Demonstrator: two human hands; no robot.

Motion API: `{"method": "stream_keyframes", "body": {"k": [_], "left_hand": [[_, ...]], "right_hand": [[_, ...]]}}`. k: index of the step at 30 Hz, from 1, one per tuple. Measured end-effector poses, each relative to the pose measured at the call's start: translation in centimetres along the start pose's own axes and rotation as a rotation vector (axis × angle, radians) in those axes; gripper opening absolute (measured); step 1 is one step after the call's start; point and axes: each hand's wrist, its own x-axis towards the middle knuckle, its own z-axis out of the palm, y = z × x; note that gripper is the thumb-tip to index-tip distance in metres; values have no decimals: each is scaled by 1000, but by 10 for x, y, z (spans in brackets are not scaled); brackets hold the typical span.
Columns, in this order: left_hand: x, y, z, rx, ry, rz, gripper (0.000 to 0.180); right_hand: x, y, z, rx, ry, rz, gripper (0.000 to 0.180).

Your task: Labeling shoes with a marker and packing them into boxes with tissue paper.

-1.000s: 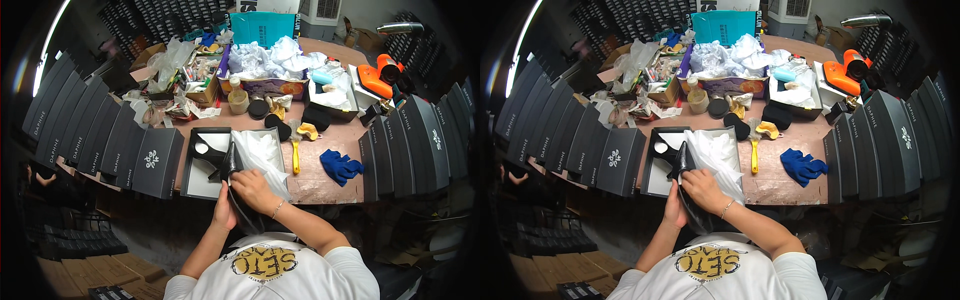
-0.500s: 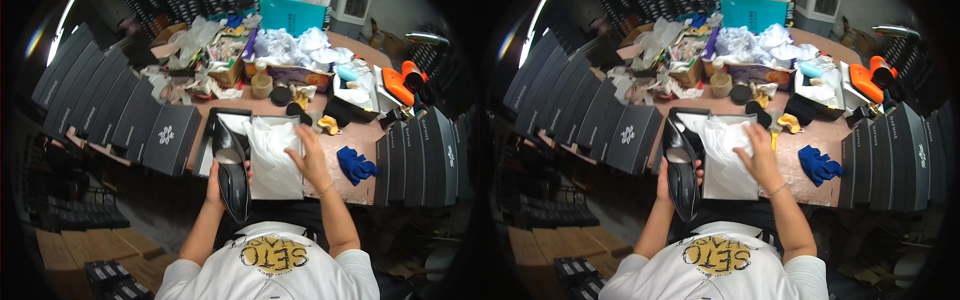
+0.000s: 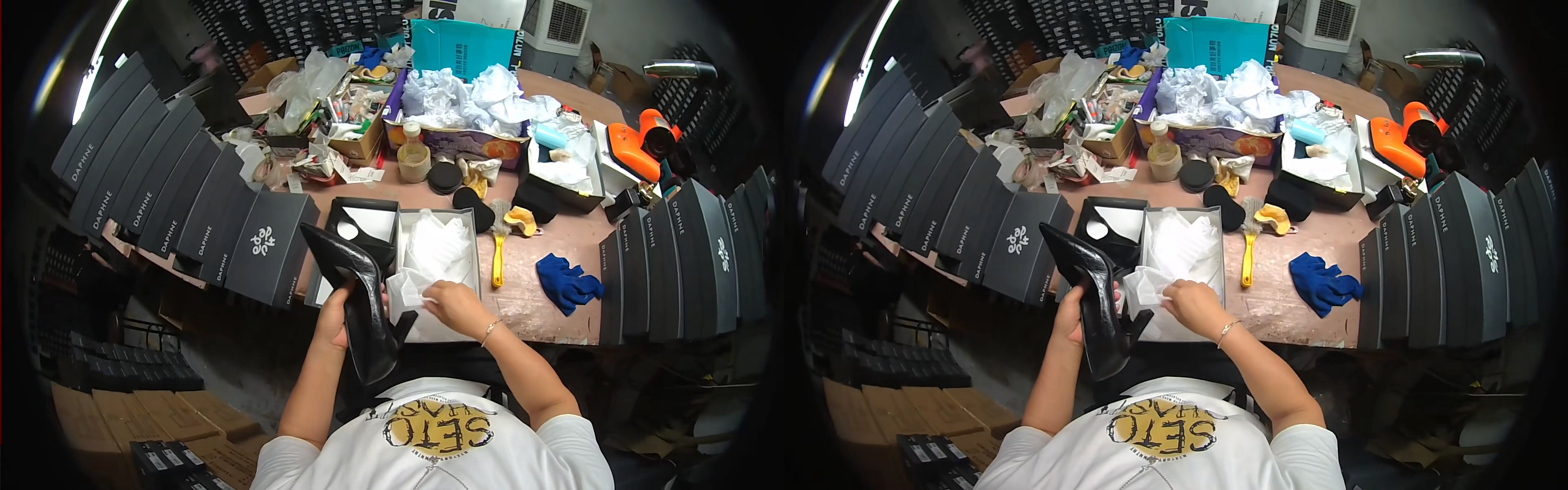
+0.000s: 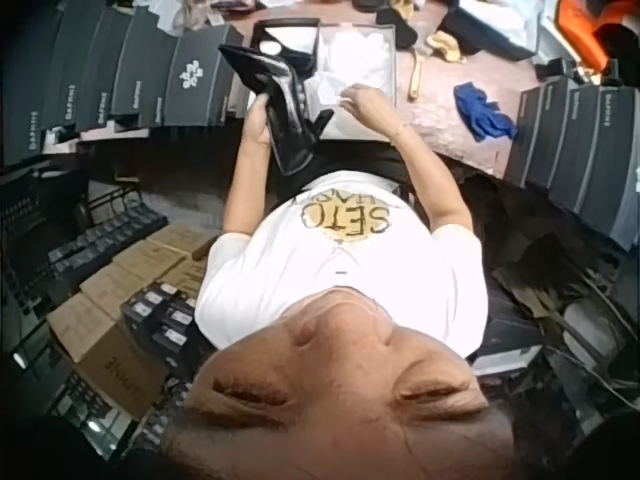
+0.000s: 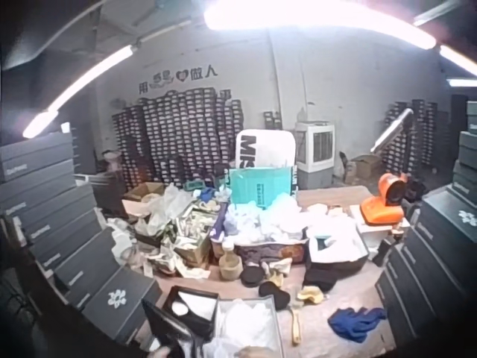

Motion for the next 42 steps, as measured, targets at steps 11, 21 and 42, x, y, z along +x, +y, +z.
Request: {"method": "stream_keyframes", "body": {"k": [11, 21, 42], "left_hand": [[161, -75, 11, 80, 65, -174, 42], [94, 13, 44, 794, -26, -87, 44], [479, 205, 133, 2078, -451, 305, 18]], "right_hand": [[167, 116, -144, 343, 484, 297, 30], [372, 203, -167, -237, 438, 121, 78], [342, 325, -155, 642, 512, 506, 13]]}}
